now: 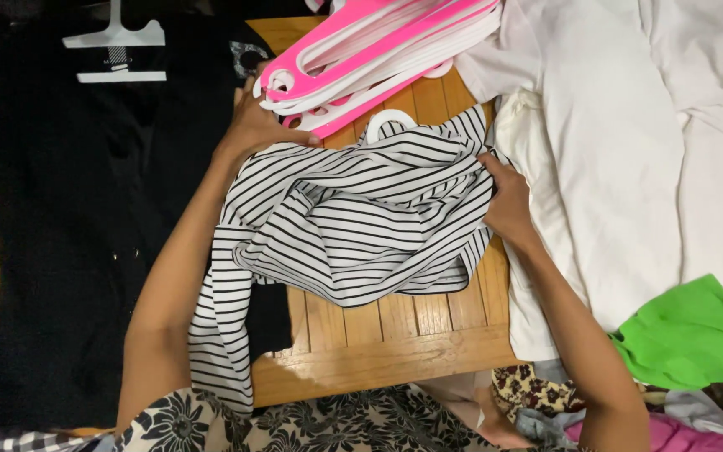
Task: The person buttons a black blouse on a wooden table, then picks up a striped shirt and places it on a white hanger. They adjust the shirt on the hanger and smooth the fabric.
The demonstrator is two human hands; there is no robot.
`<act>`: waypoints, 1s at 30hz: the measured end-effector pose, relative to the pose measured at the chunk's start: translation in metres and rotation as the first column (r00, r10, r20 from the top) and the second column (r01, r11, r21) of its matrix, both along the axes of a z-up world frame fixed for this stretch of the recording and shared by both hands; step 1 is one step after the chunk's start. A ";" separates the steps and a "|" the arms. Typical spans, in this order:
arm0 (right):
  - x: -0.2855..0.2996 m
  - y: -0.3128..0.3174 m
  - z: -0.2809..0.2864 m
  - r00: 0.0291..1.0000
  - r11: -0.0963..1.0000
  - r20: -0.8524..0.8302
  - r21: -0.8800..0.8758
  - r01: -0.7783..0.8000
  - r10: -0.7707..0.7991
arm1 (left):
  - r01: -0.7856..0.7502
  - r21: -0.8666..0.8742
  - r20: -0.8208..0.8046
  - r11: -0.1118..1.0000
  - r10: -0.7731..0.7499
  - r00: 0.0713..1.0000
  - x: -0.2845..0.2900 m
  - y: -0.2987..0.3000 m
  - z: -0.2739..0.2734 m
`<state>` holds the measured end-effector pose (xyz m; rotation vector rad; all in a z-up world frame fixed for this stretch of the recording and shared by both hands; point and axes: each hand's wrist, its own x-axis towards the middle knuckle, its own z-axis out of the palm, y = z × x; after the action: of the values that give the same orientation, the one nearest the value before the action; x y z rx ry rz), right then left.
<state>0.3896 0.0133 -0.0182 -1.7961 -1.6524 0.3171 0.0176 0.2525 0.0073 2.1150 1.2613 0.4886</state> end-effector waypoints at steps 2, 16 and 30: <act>0.005 0.000 -0.008 0.999 1.000 0.041 -0.005 -0.012 0.012 | 0.091 0.065 0.084 0.994 -0.096 0.992 0.004 -0.006 0.012; -0.005 0.003 0.005 1.000 1.000 -0.005 -0.013 -0.011 0.011 | 0.237 0.232 0.115 0.943 -0.268 0.957 0.032 0.048 -0.025; 0.001 0.002 -0.008 1.000 1.000 0.012 0.019 0.007 -0.007 | 0.295 0.214 0.252 0.931 -0.344 0.904 0.031 0.047 -0.014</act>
<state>0.3902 0.0154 -0.0257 -1.7927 -1.6520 0.2876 0.0488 0.2992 -0.0067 2.2391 0.7109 0.7445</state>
